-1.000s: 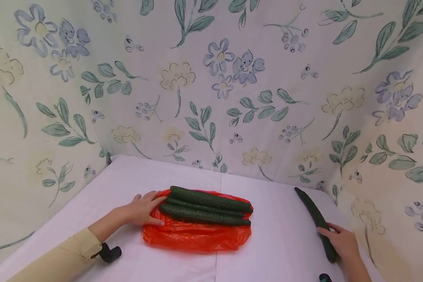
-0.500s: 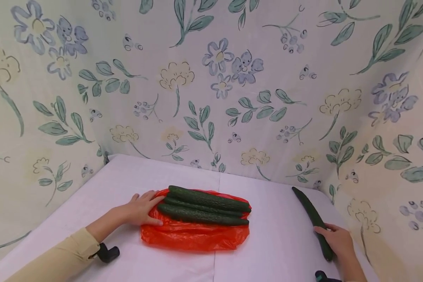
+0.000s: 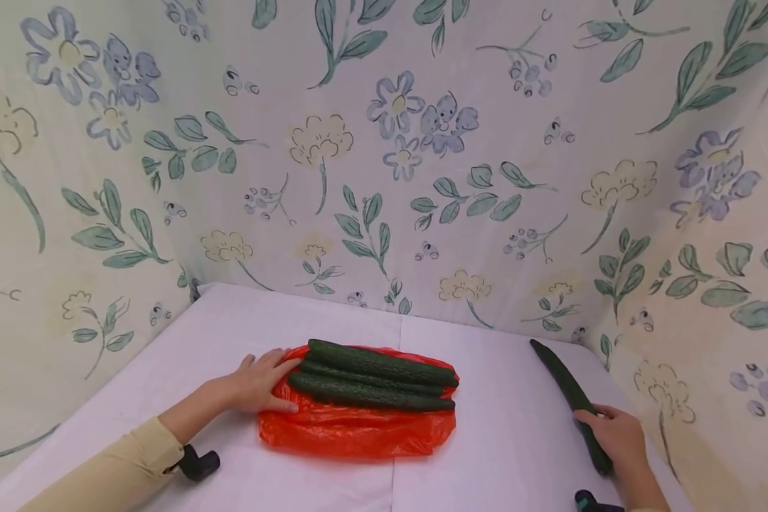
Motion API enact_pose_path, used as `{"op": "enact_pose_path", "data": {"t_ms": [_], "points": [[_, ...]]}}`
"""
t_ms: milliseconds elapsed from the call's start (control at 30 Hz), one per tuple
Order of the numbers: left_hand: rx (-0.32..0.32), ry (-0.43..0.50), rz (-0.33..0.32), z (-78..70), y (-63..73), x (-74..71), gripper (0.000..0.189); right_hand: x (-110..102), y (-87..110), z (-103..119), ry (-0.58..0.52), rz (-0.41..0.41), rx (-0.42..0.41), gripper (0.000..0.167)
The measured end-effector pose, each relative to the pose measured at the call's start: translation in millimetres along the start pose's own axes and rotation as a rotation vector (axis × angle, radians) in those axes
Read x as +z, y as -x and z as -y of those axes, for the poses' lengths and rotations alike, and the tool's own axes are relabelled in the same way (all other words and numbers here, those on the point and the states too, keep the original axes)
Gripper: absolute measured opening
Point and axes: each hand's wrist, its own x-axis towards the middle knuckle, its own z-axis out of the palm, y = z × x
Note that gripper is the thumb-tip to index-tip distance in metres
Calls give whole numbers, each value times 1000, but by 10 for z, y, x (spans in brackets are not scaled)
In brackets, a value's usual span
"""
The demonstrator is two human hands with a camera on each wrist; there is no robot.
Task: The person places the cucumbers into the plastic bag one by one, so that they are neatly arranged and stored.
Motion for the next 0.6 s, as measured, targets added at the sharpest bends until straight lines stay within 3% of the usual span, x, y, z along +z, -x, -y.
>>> {"op": "enact_pose_path", "data": {"t_ms": [200,400,600], "points": [[9,5,1,2,4,-4,103,-48,11,32,-17,-12,6,86],[9,10,-12,6,-3,-18,103,-48,40,76,-28,-20,-60,86],[-3,3,-3,6,-10,-2,104,-17,98,250,-47,-11,-59,85]]}}
